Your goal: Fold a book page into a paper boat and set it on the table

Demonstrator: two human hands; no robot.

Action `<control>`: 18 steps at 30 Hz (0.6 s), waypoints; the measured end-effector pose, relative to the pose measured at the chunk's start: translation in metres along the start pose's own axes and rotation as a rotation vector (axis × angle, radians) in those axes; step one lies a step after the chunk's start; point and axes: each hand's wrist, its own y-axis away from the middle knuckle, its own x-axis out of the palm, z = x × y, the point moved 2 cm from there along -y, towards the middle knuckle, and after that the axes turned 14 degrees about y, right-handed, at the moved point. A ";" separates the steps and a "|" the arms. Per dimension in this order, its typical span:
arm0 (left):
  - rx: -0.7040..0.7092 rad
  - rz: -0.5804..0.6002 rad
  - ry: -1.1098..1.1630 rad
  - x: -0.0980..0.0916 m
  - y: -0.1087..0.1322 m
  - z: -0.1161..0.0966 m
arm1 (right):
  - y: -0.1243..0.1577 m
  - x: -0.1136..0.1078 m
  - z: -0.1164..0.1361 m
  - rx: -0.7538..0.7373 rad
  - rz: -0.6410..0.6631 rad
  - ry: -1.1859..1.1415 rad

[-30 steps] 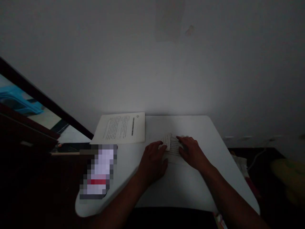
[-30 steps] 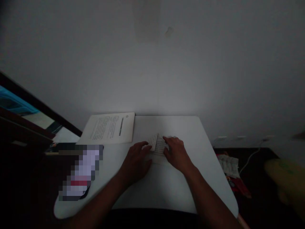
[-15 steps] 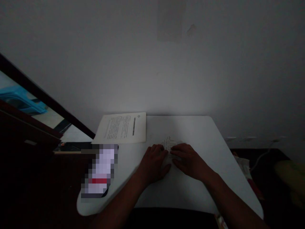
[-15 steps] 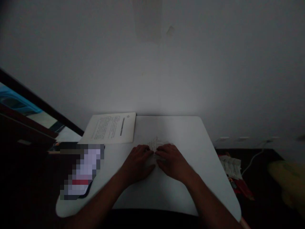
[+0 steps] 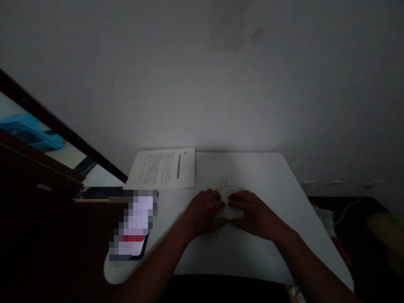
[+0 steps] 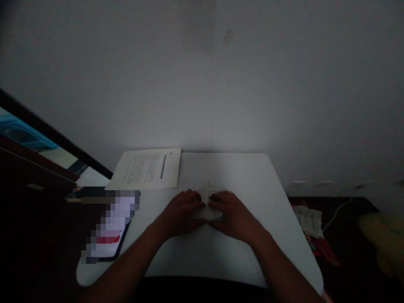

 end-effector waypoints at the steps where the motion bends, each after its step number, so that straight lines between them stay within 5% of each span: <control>1: 0.013 -0.004 0.003 0.000 0.000 0.000 | 0.000 0.000 0.000 0.001 -0.010 0.000; 8: 0.042 -0.020 -0.023 -0.002 0.003 -0.002 | 0.002 -0.002 0.000 -0.031 -0.024 0.021; 18: -0.013 -0.002 -0.086 0.002 0.003 0.007 | 0.002 -0.022 0.002 -0.031 0.134 0.144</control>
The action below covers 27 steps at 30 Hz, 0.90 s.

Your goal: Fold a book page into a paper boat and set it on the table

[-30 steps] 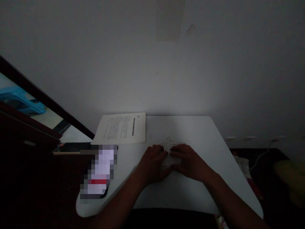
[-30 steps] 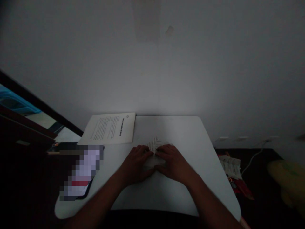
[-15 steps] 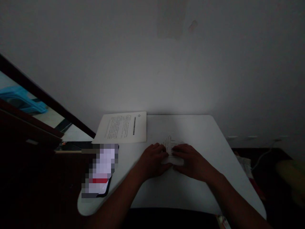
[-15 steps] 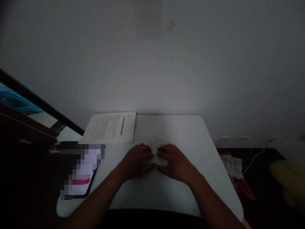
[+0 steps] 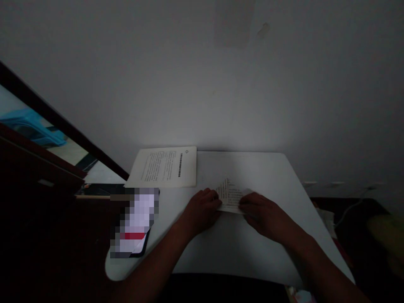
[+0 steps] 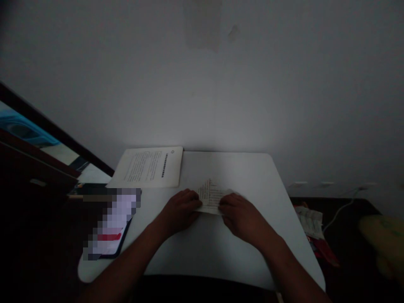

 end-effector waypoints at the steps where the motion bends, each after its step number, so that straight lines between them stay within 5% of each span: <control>1: 0.001 0.001 -0.004 0.000 0.000 0.000 | 0.003 0.000 -0.002 0.007 0.008 0.016; 12: -0.010 -0.027 -0.018 0.003 0.009 -0.010 | 0.045 0.011 -0.022 0.053 -0.189 0.011; 27: -0.015 -0.029 -0.092 0.009 -0.001 -0.011 | 0.004 0.004 0.002 0.005 0.056 0.302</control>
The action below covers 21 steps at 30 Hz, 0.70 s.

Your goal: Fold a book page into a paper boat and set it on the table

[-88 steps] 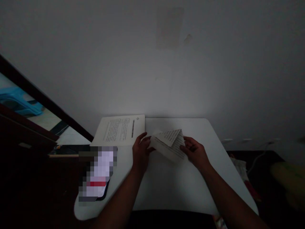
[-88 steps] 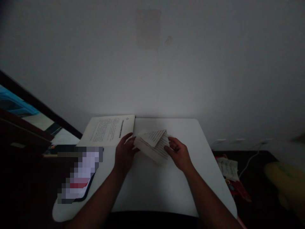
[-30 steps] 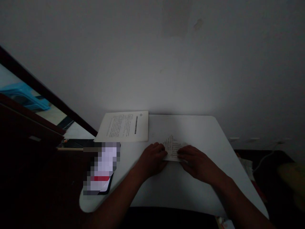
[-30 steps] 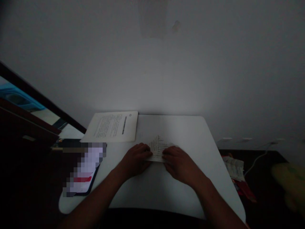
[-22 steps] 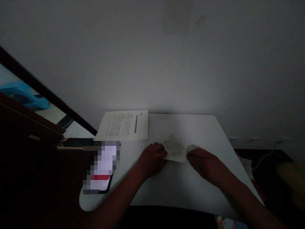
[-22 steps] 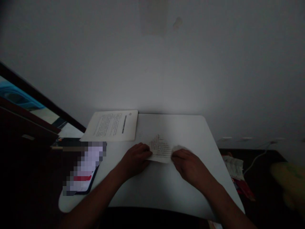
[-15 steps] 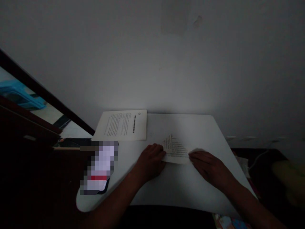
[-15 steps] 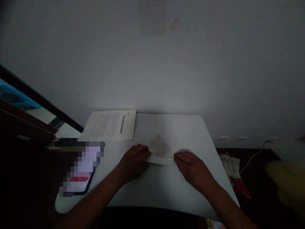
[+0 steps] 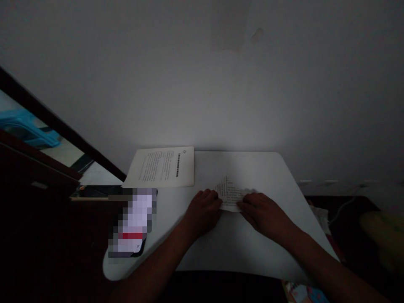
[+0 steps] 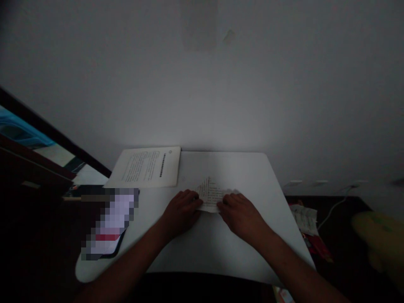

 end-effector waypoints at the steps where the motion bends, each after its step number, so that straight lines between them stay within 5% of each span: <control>1: 0.004 0.000 -0.012 0.000 -0.001 -0.001 | -0.002 -0.001 0.002 -0.003 0.004 0.017; 8: 0.007 0.013 -0.038 0.003 -0.007 0.001 | -0.018 0.000 0.008 -0.058 0.019 0.044; 21: -0.072 0.011 0.068 -0.003 -0.012 0.005 | -0.045 -0.012 -0.018 -0.080 0.221 -0.287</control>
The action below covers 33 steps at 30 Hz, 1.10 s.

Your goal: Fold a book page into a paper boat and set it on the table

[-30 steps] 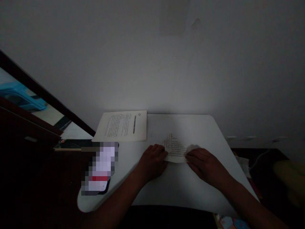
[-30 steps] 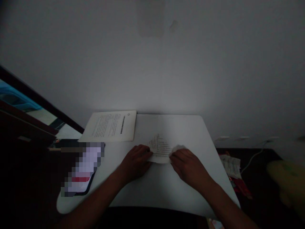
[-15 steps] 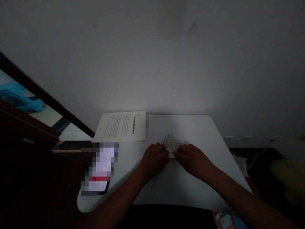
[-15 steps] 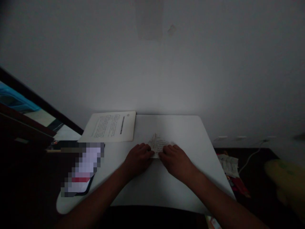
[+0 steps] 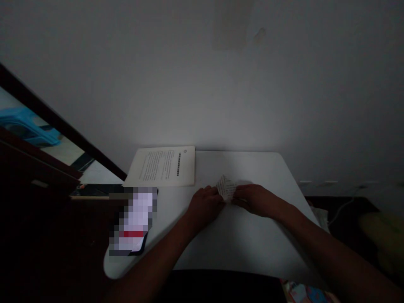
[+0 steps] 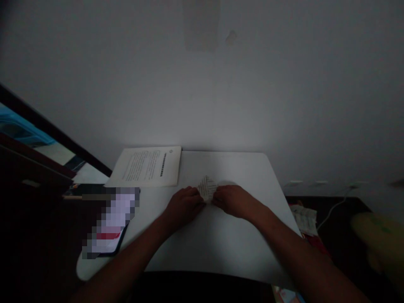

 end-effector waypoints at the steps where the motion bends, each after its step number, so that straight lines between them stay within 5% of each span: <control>1: 0.009 0.002 -0.001 0.000 0.001 0.001 | 0.001 -0.001 -0.001 -0.006 0.014 -0.004; 11: 0.046 -0.027 -0.020 0.004 0.010 -0.001 | 0.029 0.017 0.004 0.022 -0.157 0.102; 33: 0.001 0.002 -0.009 0.003 0.005 -0.005 | -0.009 0.012 0.013 0.074 -0.004 0.185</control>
